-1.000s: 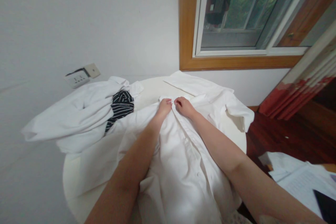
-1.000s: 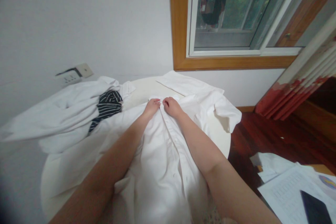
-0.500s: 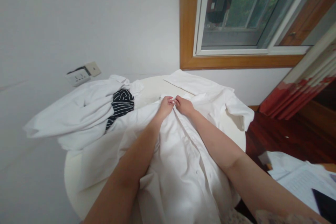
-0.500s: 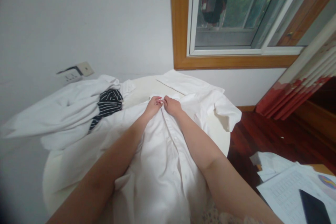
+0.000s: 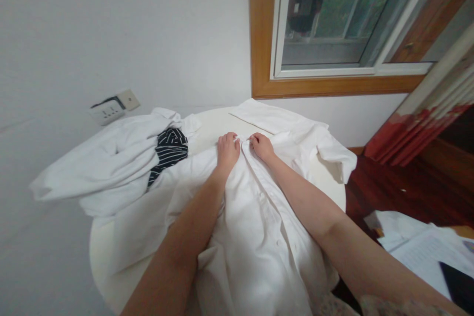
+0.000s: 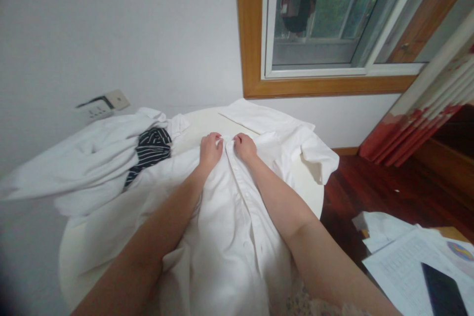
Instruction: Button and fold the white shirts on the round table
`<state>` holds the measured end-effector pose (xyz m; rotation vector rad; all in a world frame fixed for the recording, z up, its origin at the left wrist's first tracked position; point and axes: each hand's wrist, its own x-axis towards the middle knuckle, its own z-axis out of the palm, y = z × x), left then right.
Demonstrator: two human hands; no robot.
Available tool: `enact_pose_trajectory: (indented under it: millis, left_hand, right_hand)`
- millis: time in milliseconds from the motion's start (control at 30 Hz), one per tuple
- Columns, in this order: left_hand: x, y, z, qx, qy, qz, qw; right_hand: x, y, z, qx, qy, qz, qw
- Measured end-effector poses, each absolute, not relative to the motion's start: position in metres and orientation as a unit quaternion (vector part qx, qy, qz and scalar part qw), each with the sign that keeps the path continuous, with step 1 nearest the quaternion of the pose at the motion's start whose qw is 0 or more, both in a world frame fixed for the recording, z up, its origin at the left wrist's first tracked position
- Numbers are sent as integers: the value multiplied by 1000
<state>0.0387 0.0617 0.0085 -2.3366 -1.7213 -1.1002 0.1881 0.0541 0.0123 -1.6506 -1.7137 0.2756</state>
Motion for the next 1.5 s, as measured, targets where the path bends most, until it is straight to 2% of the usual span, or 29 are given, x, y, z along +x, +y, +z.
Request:
enact_pose_trajectory:
  millis: [100,233,433,633,833,900,1000,1133,1300,1400,1500]
  left_hand:
    - [28,61,11,-693,-634,-330,90]
    - [13,64,9,-652,-708,-253,99]
    - [0,67,11,-672,-708,-200,91]
    - [-7,70,22,-697,-702,-136,57]
    - [-12,72,52,-736,-673,-70,-24]
    - [-11,73,66,-742,-666,-74,2]
    - [-6,79,86,-742,-651,-119,111]
    - [-2,93,101,-748,-610,-169,201]
    - [7,99,89,-740,-604,-196,220]
    - [21,86,72,-723,-633,-180,213]
    - [34,62,54,-740,-634,-161,160]
  right_hand:
    - [196,49,20,-673,-643,-13,365]
    - [216,42,28,-717,-622,-90,301]
    - [240,42,19,-733,-643,-80,206]
    - [250,42,22,-682,-706,-76,177]
    - [253,42,53,-618,-762,-91,172]
    - [255,46,68,-589,-778,-126,180]
    - [260,57,89,-562,-786,-174,188]
    - [260,76,103,-586,-754,-220,198]
    - [243,91,86,-655,-690,-221,213]
    - [233,89,73,-653,-706,-207,182]
    - [224,77,70,-625,-751,-167,135]
